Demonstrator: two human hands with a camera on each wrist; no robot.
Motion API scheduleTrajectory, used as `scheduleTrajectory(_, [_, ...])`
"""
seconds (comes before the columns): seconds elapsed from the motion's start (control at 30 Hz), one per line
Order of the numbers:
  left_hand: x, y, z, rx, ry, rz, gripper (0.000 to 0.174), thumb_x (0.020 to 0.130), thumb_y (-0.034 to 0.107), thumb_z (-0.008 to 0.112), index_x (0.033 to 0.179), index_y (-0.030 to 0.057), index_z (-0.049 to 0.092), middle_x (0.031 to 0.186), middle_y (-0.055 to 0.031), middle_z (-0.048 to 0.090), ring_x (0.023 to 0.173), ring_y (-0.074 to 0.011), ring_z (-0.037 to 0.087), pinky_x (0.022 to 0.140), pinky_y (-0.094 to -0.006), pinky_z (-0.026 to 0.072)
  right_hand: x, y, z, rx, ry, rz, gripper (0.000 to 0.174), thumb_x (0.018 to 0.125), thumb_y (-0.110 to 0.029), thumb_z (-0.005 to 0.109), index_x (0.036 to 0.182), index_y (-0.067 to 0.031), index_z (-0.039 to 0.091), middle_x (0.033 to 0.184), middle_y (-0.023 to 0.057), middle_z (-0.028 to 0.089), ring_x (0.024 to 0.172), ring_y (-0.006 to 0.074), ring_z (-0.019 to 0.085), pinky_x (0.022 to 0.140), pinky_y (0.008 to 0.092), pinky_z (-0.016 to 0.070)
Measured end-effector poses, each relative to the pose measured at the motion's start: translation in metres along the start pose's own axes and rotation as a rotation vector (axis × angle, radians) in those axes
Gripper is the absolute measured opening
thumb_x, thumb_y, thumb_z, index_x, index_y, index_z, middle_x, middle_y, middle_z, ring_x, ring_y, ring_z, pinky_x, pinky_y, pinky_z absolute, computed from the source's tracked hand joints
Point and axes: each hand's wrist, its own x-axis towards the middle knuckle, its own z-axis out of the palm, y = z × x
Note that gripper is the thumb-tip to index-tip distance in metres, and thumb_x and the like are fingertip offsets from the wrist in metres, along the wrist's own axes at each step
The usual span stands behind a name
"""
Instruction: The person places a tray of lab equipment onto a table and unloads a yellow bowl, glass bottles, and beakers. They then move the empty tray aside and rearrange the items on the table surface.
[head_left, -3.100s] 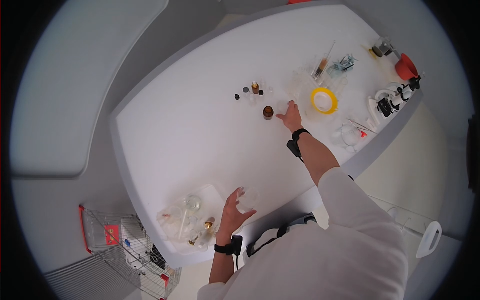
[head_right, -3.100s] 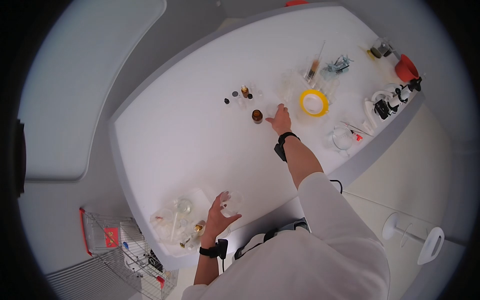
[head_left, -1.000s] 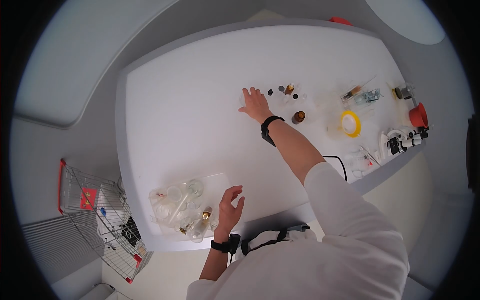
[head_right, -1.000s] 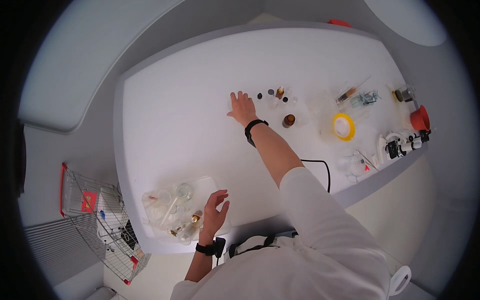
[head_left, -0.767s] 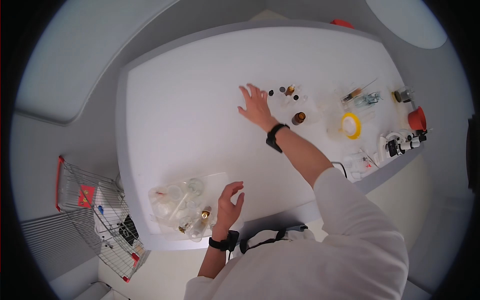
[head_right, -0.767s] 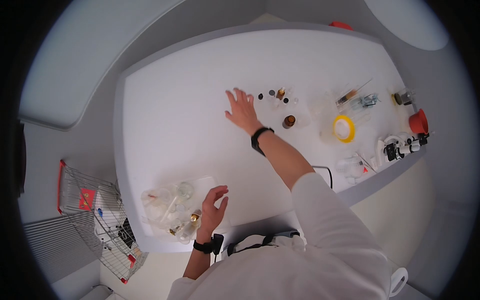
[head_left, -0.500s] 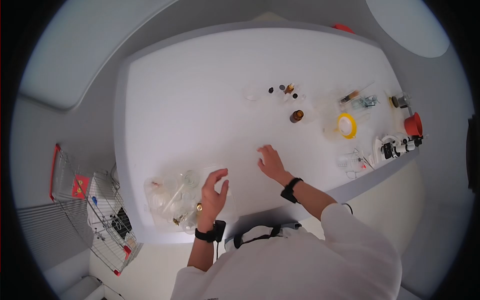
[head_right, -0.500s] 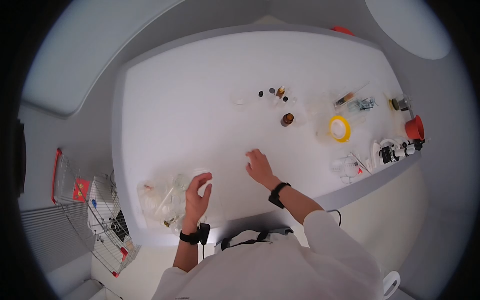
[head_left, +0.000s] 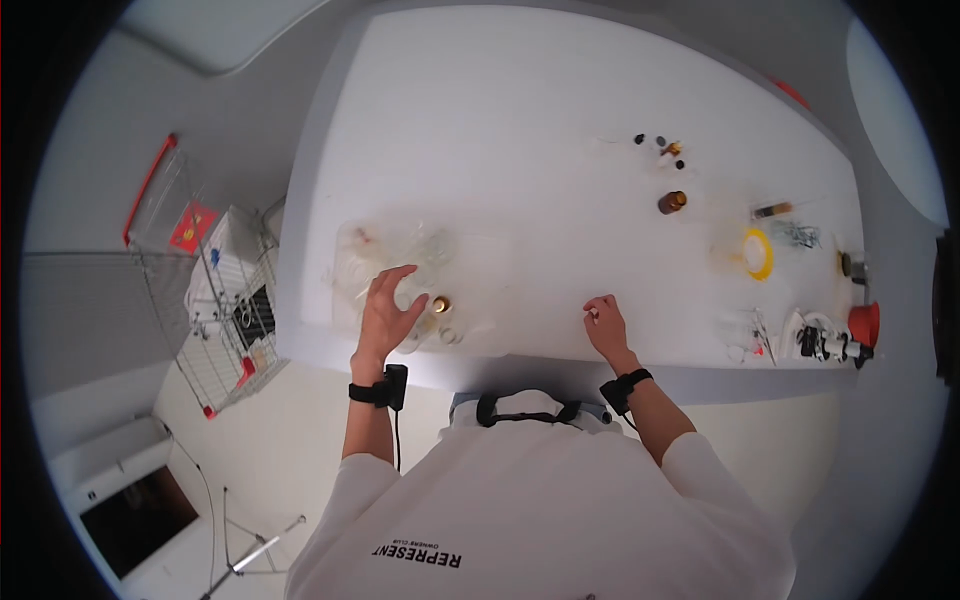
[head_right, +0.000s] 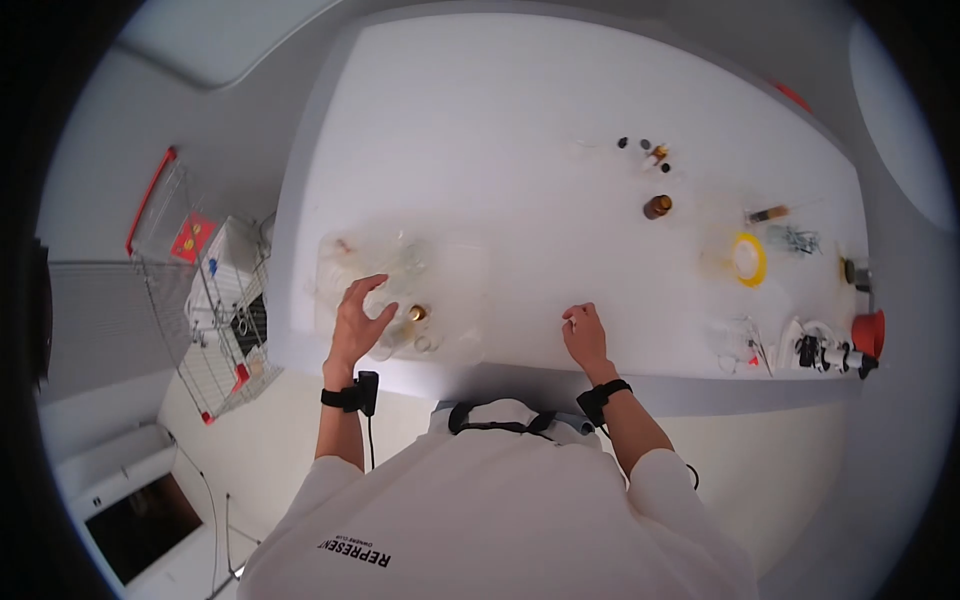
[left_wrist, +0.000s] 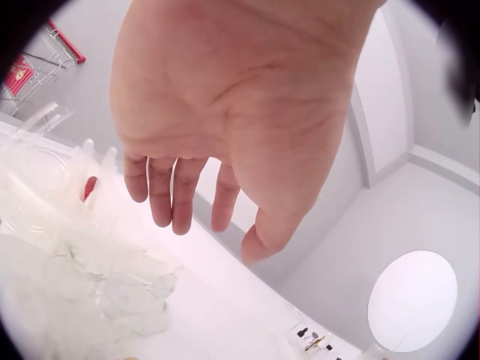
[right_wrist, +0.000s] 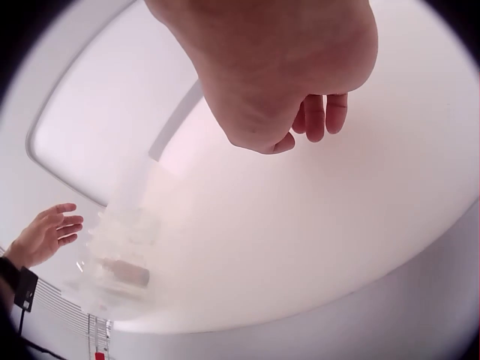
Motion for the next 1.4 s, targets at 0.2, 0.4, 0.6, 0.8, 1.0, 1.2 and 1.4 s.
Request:
scheduleTrajectory(0.2, [-0.033,-0.008,0.014,-0.096,-0.079,-0.124,0.049,0.077,0.014,0.078,0.123,0.0094,0.062,0.117,-0.0146,0.064,0.111,-0.0345,0.059,0.098,-0.0448,0.0467,-0.014,-0.016,0.01,-0.011,-0.076,-0.022,0.011,0.085,-0.004,0.06,0.094,-0.0075,0.063,0.103,0.011,0.056,0.081,0.0262,0.063,0.075,0.0367,0.0528])
scheduleTrajectory(0.4, [-0.059,-0.01,0.021,0.339,-0.127,-0.144,0.068,0.067,0.015,0.084,0.13,0.0161,0.057,0.123,-0.0105,0.058,0.113,-0.0313,0.058,0.092,-0.0463,0.0496,-0.014,-0.02,0.009,-0.002,-0.136,-0.055,0.011,0.086,-0.005,0.059,0.096,-0.0075,0.063,0.103,0.0113,0.057,0.081,0.0262,0.063,0.076,0.0367,0.0531])
scheduleTrajectory(0.6, [-0.069,-0.021,0.023,0.282,-0.142,-0.235,0.077,0.062,0.013,0.086,0.131,0.0195,0.054,0.123,-0.0096,0.053,0.116,-0.0327,0.054,0.091,-0.0483,0.0477,-0.024,-0.02,0.005,0.016,-0.132,-0.047,0.01,0.087,-0.006,0.059,0.095,-0.0075,0.064,0.101,0.0114,0.058,0.082,0.0264,0.064,0.077,0.037,0.0531])
scheduleTrajectory(0.8, [-0.039,0.007,0.027,0.136,0.056,0.067,0.064,0.065,0.01,0.082,0.125,0.0166,0.058,0.113,-0.0087,0.057,0.109,-0.03,0.057,0.089,-0.047,0.0474,-0.041,-0.012,0.006,0.034,-0.119,-0.025,0.011,0.086,-0.005,0.059,0.096,-0.0073,0.064,0.099,0.0116,0.058,0.082,0.026,0.064,0.076,0.0365,0.0528])
scheduleTrajectory(1.0, [-0.002,-0.019,0.084,0.536,-0.281,-0.031,0.038,0.076,0.008,0.07,0.112,0.0125,0.062,0.103,-0.0161,0.062,0.099,-0.0354,0.063,0.08,-0.0466,0.0536,-0.038,-0.013,0.005,0.082,-0.086,-0.049,0.012,0.086,-0.005,0.059,0.096,-0.0072,0.064,0.098,0.0117,0.059,0.081,0.0261,0.063,0.075,0.0364,0.0526])
scheduleTrajectory(1.2, [0.008,-0.031,0.095,0.549,-0.438,-0.066,0.032,0.073,0.015,0.073,0.103,0.0115,0.063,0.102,-0.0163,0.061,0.092,-0.0371,0.066,0.078,-0.0459,0.0553,-0.044,-0.007,-0.002,0.113,-0.003,0.009,0.011,0.086,-0.007,0.059,0.096,-0.0081,0.064,0.098,0.0117,0.059,0.081,0.0278,0.062,0.074,0.0372,0.0521])
scheduleTrajectory(1.4, [0.015,0.016,0.052,0.433,-0.358,0.017,0.033,0.072,0.014,0.072,0.103,0.009,0.062,0.098,-0.0173,0.063,0.089,-0.0373,0.065,0.077,-0.0453,0.055,-0.054,-0.016,-0.013,0.139,-0.032,0.021,0.011,0.087,-0.009,0.058,0.097,-0.0087,0.063,0.099,0.0103,0.058,0.082,0.0265,0.062,0.075,0.0364,0.0518])
